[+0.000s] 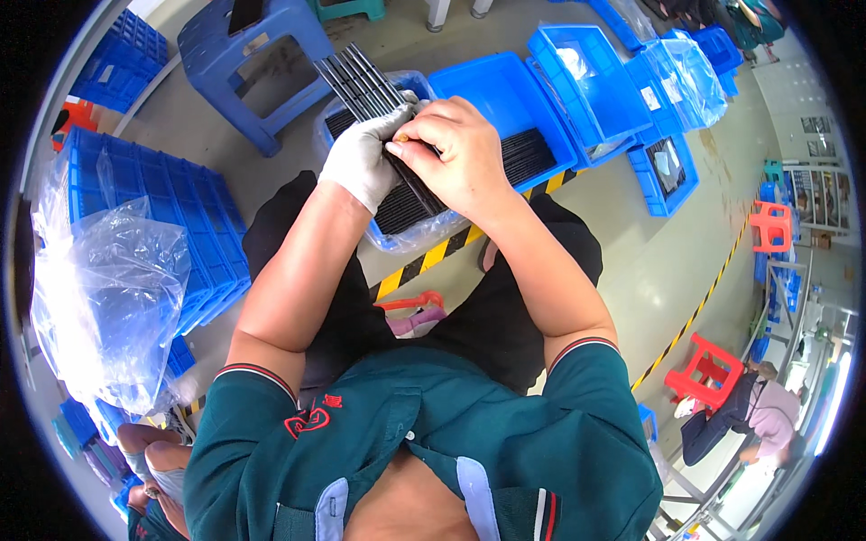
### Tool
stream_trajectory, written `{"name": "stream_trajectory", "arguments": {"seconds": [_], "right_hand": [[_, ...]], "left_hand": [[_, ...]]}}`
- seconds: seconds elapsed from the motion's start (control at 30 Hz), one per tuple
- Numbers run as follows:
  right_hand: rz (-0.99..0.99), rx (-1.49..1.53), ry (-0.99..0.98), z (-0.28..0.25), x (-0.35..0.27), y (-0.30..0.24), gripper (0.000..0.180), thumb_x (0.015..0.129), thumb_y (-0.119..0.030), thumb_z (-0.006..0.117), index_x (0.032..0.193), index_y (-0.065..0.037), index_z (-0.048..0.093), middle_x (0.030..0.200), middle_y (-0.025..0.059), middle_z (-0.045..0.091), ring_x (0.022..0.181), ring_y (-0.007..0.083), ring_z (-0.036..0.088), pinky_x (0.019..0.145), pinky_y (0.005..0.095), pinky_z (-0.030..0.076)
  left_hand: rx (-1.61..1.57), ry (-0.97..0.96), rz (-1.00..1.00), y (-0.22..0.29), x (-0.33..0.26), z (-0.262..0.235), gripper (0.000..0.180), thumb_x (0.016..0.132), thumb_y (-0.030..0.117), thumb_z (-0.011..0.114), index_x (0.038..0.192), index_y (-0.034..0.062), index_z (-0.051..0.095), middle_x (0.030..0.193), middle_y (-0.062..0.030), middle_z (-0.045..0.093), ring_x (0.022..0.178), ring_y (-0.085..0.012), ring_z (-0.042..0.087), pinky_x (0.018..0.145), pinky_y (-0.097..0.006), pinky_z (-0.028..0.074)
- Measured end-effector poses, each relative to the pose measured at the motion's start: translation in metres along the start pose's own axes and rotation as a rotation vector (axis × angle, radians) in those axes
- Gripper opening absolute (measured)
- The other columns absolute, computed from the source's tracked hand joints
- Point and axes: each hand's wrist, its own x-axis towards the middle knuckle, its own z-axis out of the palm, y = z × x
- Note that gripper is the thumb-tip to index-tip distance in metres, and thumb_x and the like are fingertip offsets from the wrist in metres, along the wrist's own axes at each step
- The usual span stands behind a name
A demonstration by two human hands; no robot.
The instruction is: The recorder is inspecting, counting, and aligning stacks of thin black metal strips in a manufacturing environment.
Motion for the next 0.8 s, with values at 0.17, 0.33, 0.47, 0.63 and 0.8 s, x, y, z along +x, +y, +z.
{"name": "stream_trajectory", "arguments": {"seconds": [0.17, 0.33, 0.47, 0.63, 0.8], "right_hand": [[-0.005, 0.038, 0.002, 0.001, 0.001, 0.001, 0.014, 0.068, -0.012, 0.079, 0.076, -0.007, 0.070, 0.078, 0.0035, 0.066, 0.075, 0.0232, 0.060, 0.065, 0.0334, 0.049], [-0.035, 0.002, 0.003, 0.001, 0.001, -0.001, 0.013, 0.068, -0.013, 0.079, 0.076, -0.008, 0.070, 0.077, 0.0034, 0.065, 0.073, 0.0229, 0.059, 0.064, 0.0333, 0.048], [-0.067, -0.033, 0.006, 0.002, 0.001, 0.001, 0.013, 0.068, -0.012, 0.078, 0.076, -0.008, 0.069, 0.077, 0.0035, 0.065, 0.073, 0.0234, 0.058, 0.063, 0.0337, 0.048], [-0.322, -0.285, -0.031, -0.002, 0.005, -0.011, 0.013, 0.065, -0.014, 0.076, 0.074, -0.008, 0.069, 0.077, 0.0034, 0.064, 0.077, 0.0240, 0.058, 0.069, 0.0351, 0.047], [-0.183, -0.259, -0.140, -0.002, 0.001, 0.001, 0.013, 0.065, -0.011, 0.071, 0.078, -0.011, 0.071, 0.079, 0.0041, 0.064, 0.076, 0.0259, 0.058, 0.067, 0.0352, 0.048]], "left_hand": [[-0.012, -0.008, -0.012, 0.000, 0.003, -0.004, 0.011, 0.094, 0.002, 0.054, 0.101, -0.0030, 0.060, 0.095, -0.0145, 0.063, 0.086, -0.0242, 0.063, 0.077, -0.033, 0.053], [-0.005, -0.009, -0.009, 0.000, 0.003, -0.004, 0.011, 0.094, 0.002, 0.055, 0.102, -0.0034, 0.061, 0.096, -0.0142, 0.063, 0.087, -0.0235, 0.063, 0.078, -0.033, 0.053], [-0.028, -0.030, -0.008, -0.001, 0.006, -0.008, 0.011, 0.093, 0.002, 0.056, 0.101, -0.0032, 0.062, 0.096, -0.0131, 0.063, 0.087, -0.0221, 0.063, 0.078, -0.032, 0.053], [0.065, -0.022, 0.004, -0.003, 0.012, -0.020, 0.013, 0.092, 0.004, 0.058, 0.102, -0.0019, 0.063, 0.097, -0.0118, 0.064, 0.088, -0.0202, 0.063, 0.077, -0.030, 0.052], [0.065, 0.047, -0.035, -0.006, 0.006, -0.007, 0.016, 0.095, 0.009, 0.055, 0.101, -0.0026, 0.063, 0.097, -0.0117, 0.064, 0.088, -0.0203, 0.062, 0.079, -0.031, 0.050]]}}
